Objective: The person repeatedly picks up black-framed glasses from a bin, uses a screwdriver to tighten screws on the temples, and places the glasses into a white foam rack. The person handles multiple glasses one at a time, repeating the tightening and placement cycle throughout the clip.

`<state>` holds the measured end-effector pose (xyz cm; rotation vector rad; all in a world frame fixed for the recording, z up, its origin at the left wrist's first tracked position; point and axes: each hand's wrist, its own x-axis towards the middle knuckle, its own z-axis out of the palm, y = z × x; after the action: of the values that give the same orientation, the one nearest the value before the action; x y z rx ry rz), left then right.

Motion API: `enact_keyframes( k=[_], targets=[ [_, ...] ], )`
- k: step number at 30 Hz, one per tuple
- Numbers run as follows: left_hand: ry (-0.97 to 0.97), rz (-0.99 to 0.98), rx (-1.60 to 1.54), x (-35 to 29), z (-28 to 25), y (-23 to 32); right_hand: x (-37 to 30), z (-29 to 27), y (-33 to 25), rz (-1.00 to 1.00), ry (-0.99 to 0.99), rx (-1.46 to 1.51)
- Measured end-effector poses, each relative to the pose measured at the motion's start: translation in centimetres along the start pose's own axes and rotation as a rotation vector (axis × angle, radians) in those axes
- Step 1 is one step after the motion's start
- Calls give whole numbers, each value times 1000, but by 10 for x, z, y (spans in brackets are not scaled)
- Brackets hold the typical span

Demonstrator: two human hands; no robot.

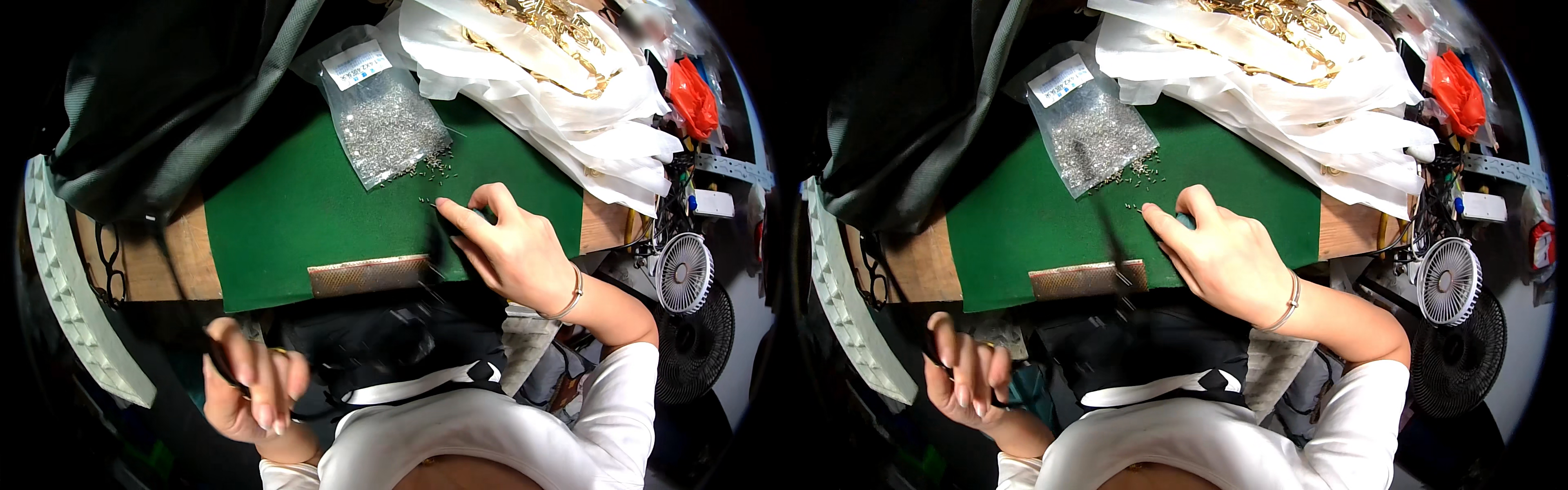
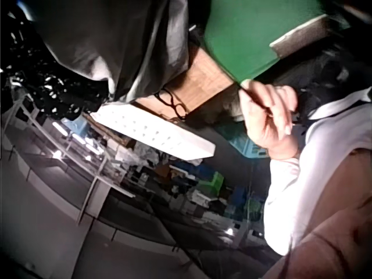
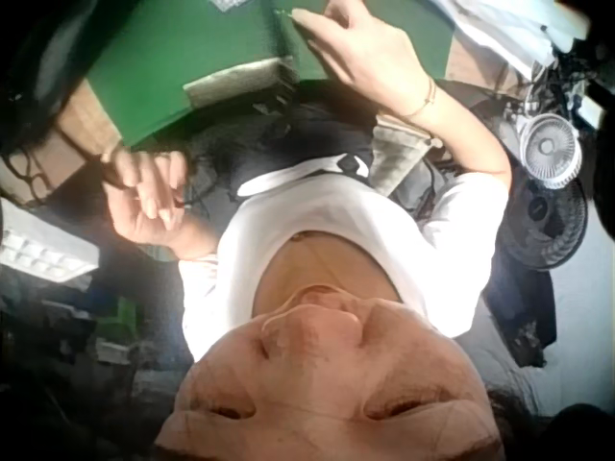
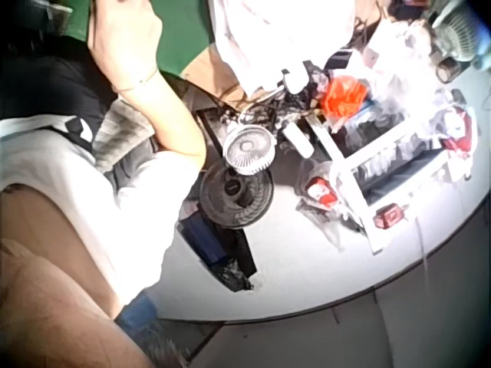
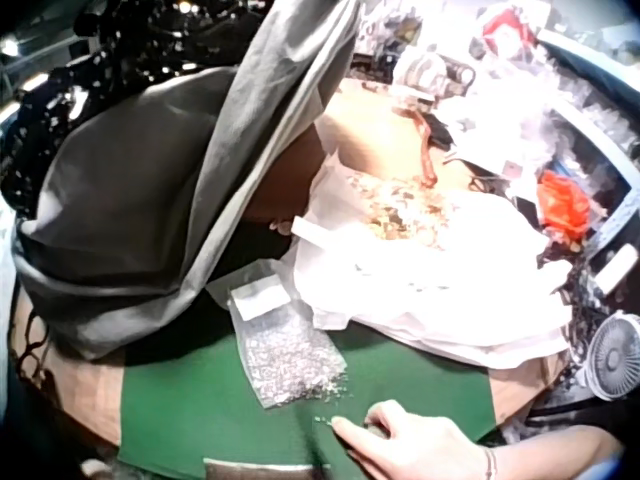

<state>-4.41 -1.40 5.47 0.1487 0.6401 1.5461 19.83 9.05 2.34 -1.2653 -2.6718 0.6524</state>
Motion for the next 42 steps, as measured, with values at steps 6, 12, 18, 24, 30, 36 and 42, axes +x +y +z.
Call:
enact_keyframes(
  k=[6,12,18,24,30,36,42],
  targets=[
    [-140,-435,-244,12,6,-42,4,6,1,-19,66,5],
    [-86,-473,-289,18,1,-48,4,6,2,-39,7,-67],
    [-58,-488,-248,23,-4,-53,4,11,0,-152,-9,-399],
    [-40,-529,-446,21,-18,-56,11,-16,-15,2,-312,742],
    [-91,-572,-502,23,-17,-60,18,-25,-38,384,-792,1692],
    [-74,-590,-468,24,-15,-62,19,-25,-35,447,-850,1712],
    [-67,-607,-399,25,-17,-64,19,-26,-37,629,-881,1747]
  ],
)
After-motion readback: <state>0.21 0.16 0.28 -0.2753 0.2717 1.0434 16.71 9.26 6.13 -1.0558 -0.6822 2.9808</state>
